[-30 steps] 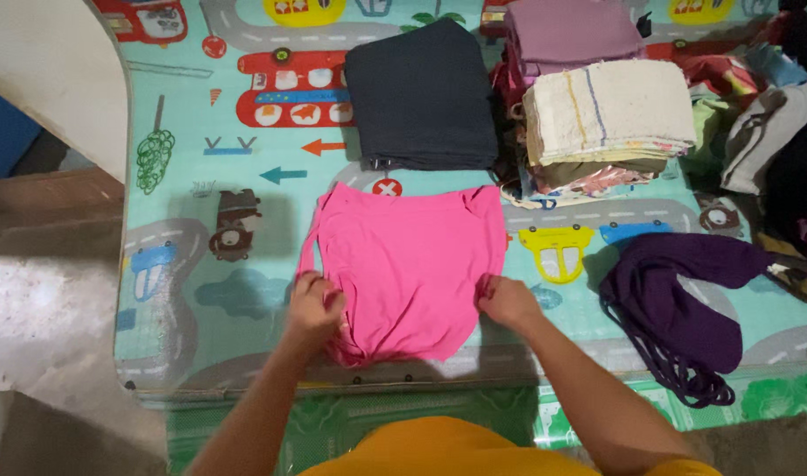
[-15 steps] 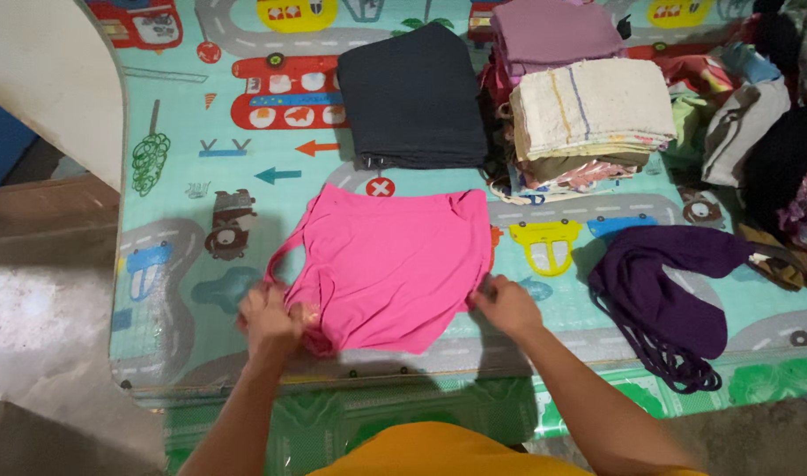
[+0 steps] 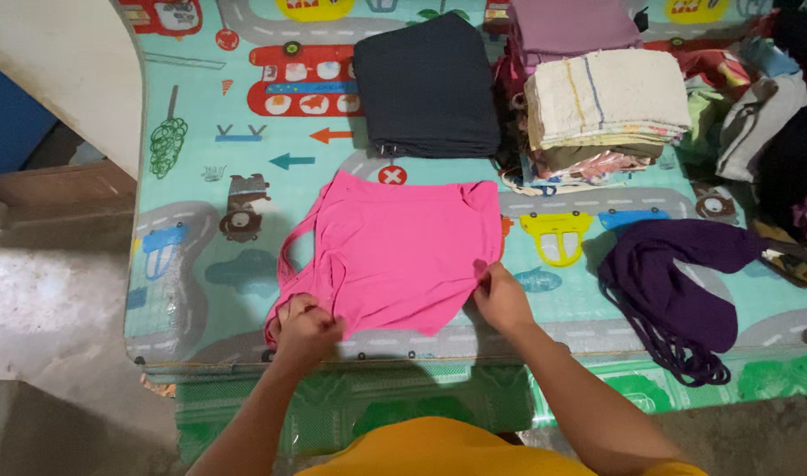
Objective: The person folds a white cloth, a pair of purple shorts, a pink tank top, and a purple garment on a patterned mat.
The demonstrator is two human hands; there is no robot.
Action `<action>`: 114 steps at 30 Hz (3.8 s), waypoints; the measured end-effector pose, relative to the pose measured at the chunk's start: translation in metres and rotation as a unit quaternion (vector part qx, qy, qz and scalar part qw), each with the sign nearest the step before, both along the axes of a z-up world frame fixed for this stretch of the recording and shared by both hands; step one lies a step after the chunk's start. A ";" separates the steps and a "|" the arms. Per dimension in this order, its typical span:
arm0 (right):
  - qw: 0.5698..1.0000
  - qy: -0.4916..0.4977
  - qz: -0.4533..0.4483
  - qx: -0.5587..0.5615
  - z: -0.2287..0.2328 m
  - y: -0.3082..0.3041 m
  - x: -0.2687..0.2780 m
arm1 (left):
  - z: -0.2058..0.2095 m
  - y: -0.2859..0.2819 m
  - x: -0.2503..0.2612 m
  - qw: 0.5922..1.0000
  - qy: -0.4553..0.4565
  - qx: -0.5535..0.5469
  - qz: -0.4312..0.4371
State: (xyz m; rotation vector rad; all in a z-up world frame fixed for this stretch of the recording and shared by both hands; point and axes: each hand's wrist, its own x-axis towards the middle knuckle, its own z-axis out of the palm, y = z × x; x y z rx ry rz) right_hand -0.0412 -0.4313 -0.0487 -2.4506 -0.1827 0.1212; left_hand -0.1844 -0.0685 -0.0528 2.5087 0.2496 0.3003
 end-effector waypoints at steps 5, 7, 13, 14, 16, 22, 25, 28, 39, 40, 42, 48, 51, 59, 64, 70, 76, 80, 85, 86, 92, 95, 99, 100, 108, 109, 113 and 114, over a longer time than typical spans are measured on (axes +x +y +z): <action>0.996 -0.015 0.070 -0.055 0.001 0.008 -0.003 | 0.015 -0.009 -0.005 0.985 0.164 0.050 0.025; 0.993 -0.052 0.105 -0.018 -0.004 0.005 -0.003 | -0.006 -0.002 0.006 0.984 0.171 -0.001 0.038; 0.984 0.013 -0.004 0.178 -0.009 -0.013 0.001 | -0.070 0.052 0.028 0.932 0.174 -0.284 0.140; 0.979 -0.002 -0.014 0.202 -0.007 -0.017 0.004 | -0.075 0.055 0.027 0.907 0.167 -0.352 0.158; 0.976 -0.030 -0.038 0.212 -0.004 -0.032 0.010 | -0.079 0.060 0.027 0.880 0.136 -0.417 0.182; 0.989 -0.091 -0.031 0.113 -0.006 -0.071 0.011 | -0.059 0.046 0.030 0.940 0.153 -0.261 0.156; 0.996 -0.054 -0.067 -0.014 0.002 -0.068 0.004 | -0.047 0.036 0.026 0.971 0.200 -0.100 0.083; 0.990 -0.032 -0.088 -0.101 0.014 -0.051 -0.003 | -0.054 0.033 0.022 0.991 0.129 0.014 0.009; 0.941 0.247 -0.078 0.218 -0.008 -0.033 0.050 | 0.001 0.018 0.045 0.979 0.170 -0.097 0.062; 0.909 0.263 -0.095 0.308 0.001 -0.033 0.054 | -0.007 0.022 0.049 0.953 0.149 -0.249 0.089; 0.888 0.269 -0.100 0.359 0.008 -0.026 0.054 | -0.028 0.033 0.056 0.831 0.096 -0.530 0.138; 0.970 0.129 0.001 0.206 -0.038 -0.018 0.040 | -0.063 0.035 0.046 0.855 0.102 -0.476 0.178; 0.993 0.069 0.011 0.097 -0.049 -0.010 0.035 | -0.066 0.037 0.043 0.880 0.113 -0.443 0.127; 0.997 0.070 -0.030 0.015 -0.047 0.007 0.031 | -0.076 0.034 0.036 0.862 0.061 -0.487 0.127; 0.912 0.077 -0.074 0.397 -0.072 -0.030 0.058 | -0.080 0.037 0.034 0.881 0.024 -0.448 0.152; 0.850 0.211 -0.096 0.473 0.000 -0.048 0.056 | -0.083 0.046 0.032 0.915 -0.049 -0.400 0.024; 0.879 0.354 0.005 0.320 0.048 -0.046 0.038 | -0.038 0.026 0.033 0.897 -0.018 -0.439 0.043; 0.865 0.369 0.050 0.336 0.049 -0.057 0.041 | -0.018 0.021 0.035 0.935 -0.009 -0.353 -0.040; 0.894 0.261 0.040 0.362 0.040 -0.067 0.037 | 0.000 0.015 0.028 0.981 0.032 -0.191 -0.022; 0.896 0.216 0.036 0.387 0.034 -0.071 0.035 | -0.002 0.013 0.025 0.986 0.008 -0.166 -0.028; 0.916 0.274 0.096 0.276 0.000 -0.102 0.000 | -0.023 0.011 -0.011 0.984 0.084 -0.119 -0.098; 0.915 0.327 0.082 0.224 -0.004 -0.098 -0.025 | -0.019 0.003 -0.028 0.990 0.037 -0.047 -0.129; 0.936 0.322 0.115 0.083 0.022 -0.085 -0.045 | -0.002 -0.001 -0.037 0.988 0.003 -0.016 -0.152; 0.943 0.310 0.117 0.019 0.033 -0.080 -0.047 | 0.002 -0.003 -0.038 0.988 0.006 -0.005 -0.155; 0.988 0.109 0.023 -0.108 0.055 -0.043 -0.062 | 0.004 0.002 -0.033 0.992 -0.120 0.008 -0.040; 0.991 0.019 0.018 -0.128 0.048 -0.041 -0.064 | 0.006 0.006 -0.032 0.992 -0.089 0.087 0.017; 0.984 -0.083 0.092 -0.131 0.028 -0.036 -0.067 | 0.018 0.029 -0.034 0.970 0.113 0.180 0.121; 0.982 -0.062 0.101 -0.146 0.025 -0.033 -0.069 | 0.016 0.036 -0.036 0.966 0.179 0.146 0.119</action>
